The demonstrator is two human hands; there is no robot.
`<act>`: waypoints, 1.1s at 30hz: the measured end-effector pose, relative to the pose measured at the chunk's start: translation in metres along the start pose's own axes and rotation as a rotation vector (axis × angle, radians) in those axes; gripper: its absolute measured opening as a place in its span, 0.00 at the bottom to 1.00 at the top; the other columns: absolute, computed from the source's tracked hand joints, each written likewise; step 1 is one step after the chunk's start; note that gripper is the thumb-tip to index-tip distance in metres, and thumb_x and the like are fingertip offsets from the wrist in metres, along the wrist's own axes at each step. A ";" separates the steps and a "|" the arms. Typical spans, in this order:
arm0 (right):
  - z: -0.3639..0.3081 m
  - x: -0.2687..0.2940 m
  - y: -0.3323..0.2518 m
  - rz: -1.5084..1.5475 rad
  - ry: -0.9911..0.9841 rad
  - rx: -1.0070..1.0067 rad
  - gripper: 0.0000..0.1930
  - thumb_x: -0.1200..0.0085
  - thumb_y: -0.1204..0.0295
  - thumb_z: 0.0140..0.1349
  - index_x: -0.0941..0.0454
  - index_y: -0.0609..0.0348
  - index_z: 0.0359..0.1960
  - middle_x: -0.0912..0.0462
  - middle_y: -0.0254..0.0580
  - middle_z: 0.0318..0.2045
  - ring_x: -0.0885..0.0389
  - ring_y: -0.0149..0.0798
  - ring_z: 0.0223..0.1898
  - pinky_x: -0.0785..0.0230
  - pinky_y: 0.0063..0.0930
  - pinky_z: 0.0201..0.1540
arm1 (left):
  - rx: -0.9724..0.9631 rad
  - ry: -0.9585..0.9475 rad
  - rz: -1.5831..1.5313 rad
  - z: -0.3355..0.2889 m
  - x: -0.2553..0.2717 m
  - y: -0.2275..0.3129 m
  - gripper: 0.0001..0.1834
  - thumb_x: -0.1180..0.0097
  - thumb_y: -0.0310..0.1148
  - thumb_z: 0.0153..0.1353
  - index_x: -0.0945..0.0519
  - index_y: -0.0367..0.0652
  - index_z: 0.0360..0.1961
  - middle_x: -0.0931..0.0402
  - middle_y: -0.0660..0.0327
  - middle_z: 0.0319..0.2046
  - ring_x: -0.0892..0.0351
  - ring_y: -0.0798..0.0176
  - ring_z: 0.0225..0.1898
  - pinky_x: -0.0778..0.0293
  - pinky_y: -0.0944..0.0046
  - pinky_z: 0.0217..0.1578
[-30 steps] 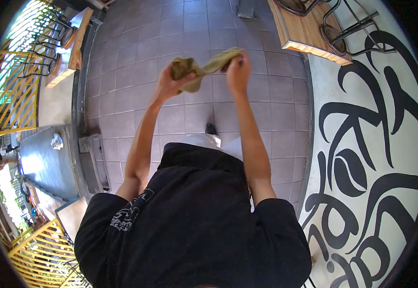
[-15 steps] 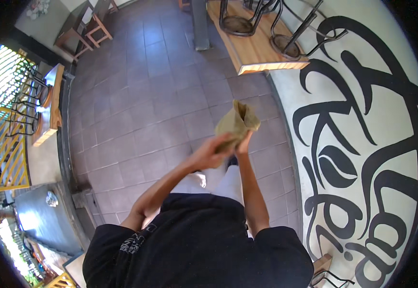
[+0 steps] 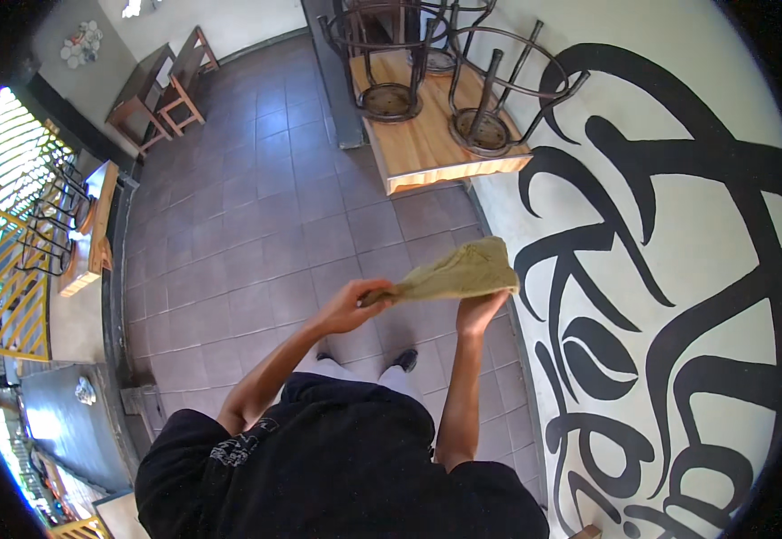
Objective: The recorder is cleaning metal bar stools with a cloth in a restaurant area.
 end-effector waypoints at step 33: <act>0.386 -0.038 -0.046 -0.239 0.207 0.119 0.30 0.61 0.48 0.68 0.35 0.61 0.60 0.27 0.43 0.55 0.26 0.41 0.54 0.34 0.34 0.58 | -0.019 0.439 -0.702 0.547 0.122 -0.026 0.32 0.41 0.38 0.61 0.41 0.39 0.60 0.29 0.60 0.48 0.28 0.63 0.49 0.27 0.62 0.45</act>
Point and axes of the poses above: each hand's wrist, its own z-axis towards the middle knuckle, its own x-axis out of the back of the hand, y = z × x, the point moved 4 cm from there along z, towards the middle knuckle
